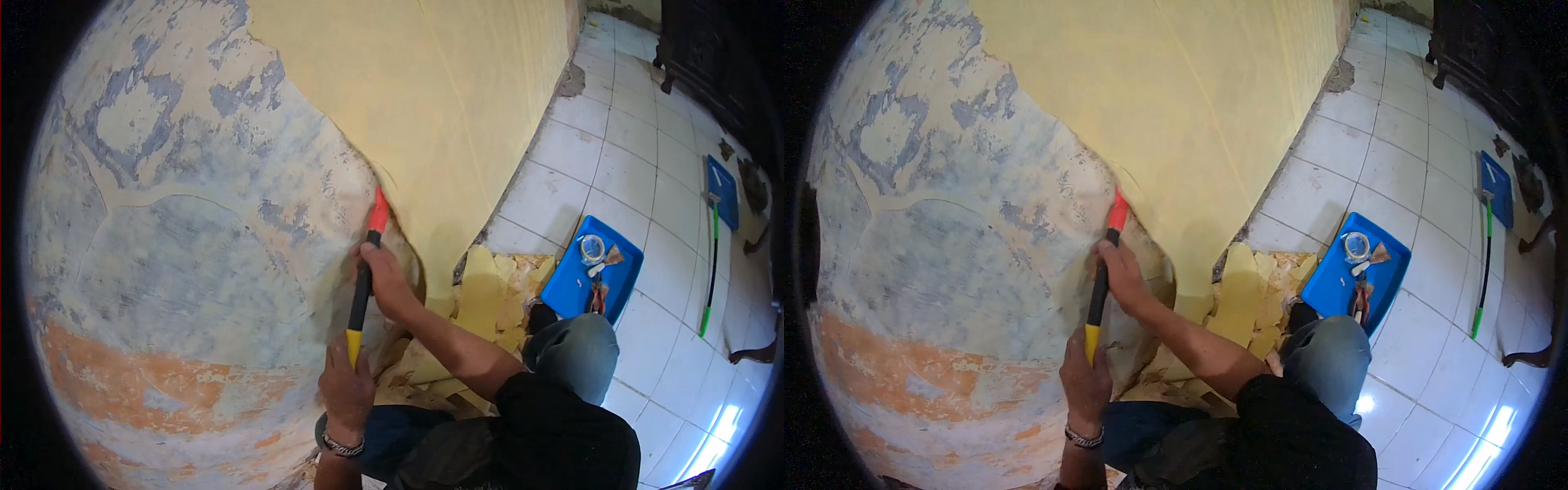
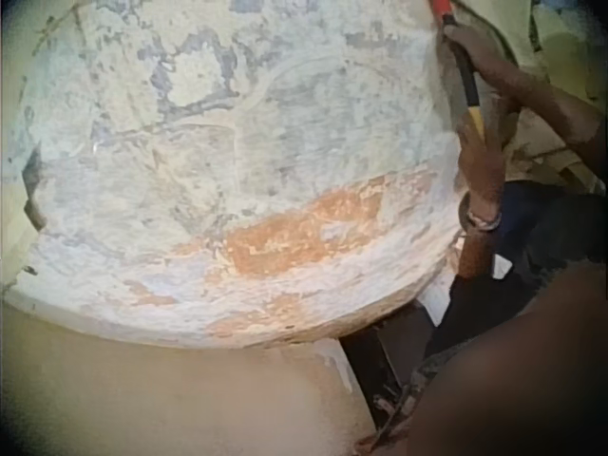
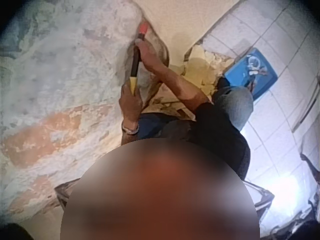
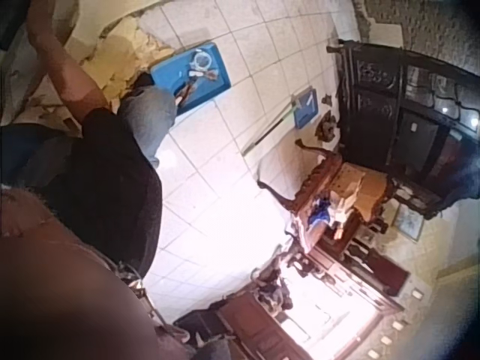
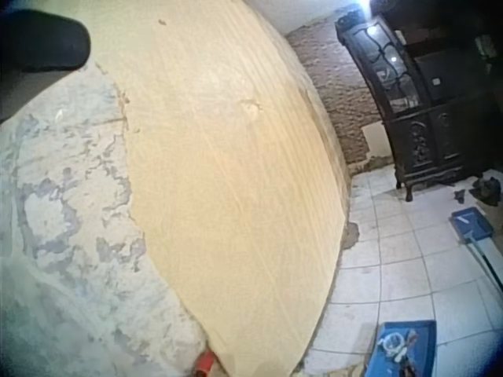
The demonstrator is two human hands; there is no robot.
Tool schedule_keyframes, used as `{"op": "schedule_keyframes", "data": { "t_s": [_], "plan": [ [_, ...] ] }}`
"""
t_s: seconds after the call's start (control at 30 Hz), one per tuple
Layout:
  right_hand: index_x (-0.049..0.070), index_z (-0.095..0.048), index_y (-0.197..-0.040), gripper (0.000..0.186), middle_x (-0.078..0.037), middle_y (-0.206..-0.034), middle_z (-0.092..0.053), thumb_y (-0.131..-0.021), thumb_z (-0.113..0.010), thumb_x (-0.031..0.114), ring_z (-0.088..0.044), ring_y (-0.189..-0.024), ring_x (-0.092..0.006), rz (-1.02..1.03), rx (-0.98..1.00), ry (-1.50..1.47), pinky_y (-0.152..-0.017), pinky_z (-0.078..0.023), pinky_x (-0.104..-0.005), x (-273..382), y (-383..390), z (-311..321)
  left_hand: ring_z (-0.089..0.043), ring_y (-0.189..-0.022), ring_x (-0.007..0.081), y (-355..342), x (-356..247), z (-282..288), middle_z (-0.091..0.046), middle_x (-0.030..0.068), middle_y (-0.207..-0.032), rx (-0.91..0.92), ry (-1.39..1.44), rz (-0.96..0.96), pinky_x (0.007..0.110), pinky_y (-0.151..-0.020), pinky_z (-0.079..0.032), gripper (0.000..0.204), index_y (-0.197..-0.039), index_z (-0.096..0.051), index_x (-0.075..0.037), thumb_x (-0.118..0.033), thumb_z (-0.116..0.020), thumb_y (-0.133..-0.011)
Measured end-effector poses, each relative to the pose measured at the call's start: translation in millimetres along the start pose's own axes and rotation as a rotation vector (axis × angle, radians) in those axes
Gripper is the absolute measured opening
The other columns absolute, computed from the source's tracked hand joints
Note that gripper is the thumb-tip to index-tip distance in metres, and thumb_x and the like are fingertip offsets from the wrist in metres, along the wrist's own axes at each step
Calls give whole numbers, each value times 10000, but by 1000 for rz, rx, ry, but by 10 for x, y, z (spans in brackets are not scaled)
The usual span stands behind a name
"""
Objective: Scraping old yellow wallpaper off a wall using a hand-held scraper tool.
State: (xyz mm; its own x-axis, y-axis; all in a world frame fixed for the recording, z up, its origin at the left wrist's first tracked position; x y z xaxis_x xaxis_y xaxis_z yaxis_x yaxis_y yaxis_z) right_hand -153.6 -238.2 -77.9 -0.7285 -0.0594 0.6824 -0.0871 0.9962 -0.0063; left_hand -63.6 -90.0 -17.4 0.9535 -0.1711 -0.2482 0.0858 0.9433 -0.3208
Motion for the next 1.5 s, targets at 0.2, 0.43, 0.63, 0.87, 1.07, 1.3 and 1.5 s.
{"op": "schedule_keyframes", "data": {
  "t_s": [0.2,0.43,0.63,0.87,1.07,1.3,1.5],
  "plan": [
    [55,-592,-995,371,-17,-736,-541,-999,-445,395,-518,-651,-105,72,-33,14,-617,-418,-251,25,93,23,-606,-965,461,22,-15,-21,-601,275,-1085,15,59,57,450,-793,-506,329,-1224,-513,43,-72,-587,-925],
    [64,-597,-961,373,-6,-688,-536,-1000,-444,403,-504,-636,-99,131,-46,0,-603,-399,-251,77,-129,119,-614,-917,447,-84,35,-93,-606,247,-1047,18,10,64,470,-698,-517,375,-1235,-513,15,-163,-622,-923],
    [72,-601,-957,370,-8,-698,-542,-1010,-429,395,-489,-624,-99,43,-56,1,-578,-394,-259,-137,-76,192,-596,-971,458,18,79,-94,-614,255,-1056,51,24,94,463,-777,-500,313,-1216,-522,22,-96,-585,-933],
    [77,-603,-952,368,-4,-705,-538,-1000,-452,409,-489,-619,-98,44,-133,140,-577,-395,-256,-155,51,205,-611,-940,453,149,92,-182,-620,250,-1034,62,32,102,480,-740,-498,334,-1214,-519,11,-144,-604,-931],
    [74,-586,-910,399,-15,-668,-536,-991,-461,444,-496,-608,-115,-42,-127,123,-573,-393,-263,-151,-144,529,-613,-943,456,-18,-108,-401,-621,271,-1039,114,12,159,483,-750,-504,349,-1217,-525,11,-182,-599,-935],
    [73,-573,-887,381,-6,-680,-517,-989,-470,426,-498,-619,-119,-3,-118,87,-581,-398,-281,-187,-201,497,-611,-943,459,-48,-76,-340,-623,271,-1041,74,14,80,494,-750,-498,330,-1203,-515,11,-171,-588,-938],
    [69,-583,-940,395,-16,-718,-533,-983,-485,449,-511,-618,-121,72,-208,94,-568,-400,-271,-253,-332,729,-613,-930,455,-182,-190,-490,-625,265,-1034,159,-6,133,488,-757,-499,345,-1219,-511,3,-166,-594,-930]
  ]
}}
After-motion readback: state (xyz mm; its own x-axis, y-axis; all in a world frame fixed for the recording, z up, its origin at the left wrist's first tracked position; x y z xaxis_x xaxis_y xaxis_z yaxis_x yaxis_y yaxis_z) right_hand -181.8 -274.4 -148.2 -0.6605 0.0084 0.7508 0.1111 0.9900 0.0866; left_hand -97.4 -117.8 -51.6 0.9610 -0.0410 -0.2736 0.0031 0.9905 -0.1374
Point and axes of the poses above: each hand's wrist, its own y-axis away from the middle knuckle, its own z-axis out of the back of the hand, x = y × z, the point moved 2 cm from there along -y, towards the middle knuckle
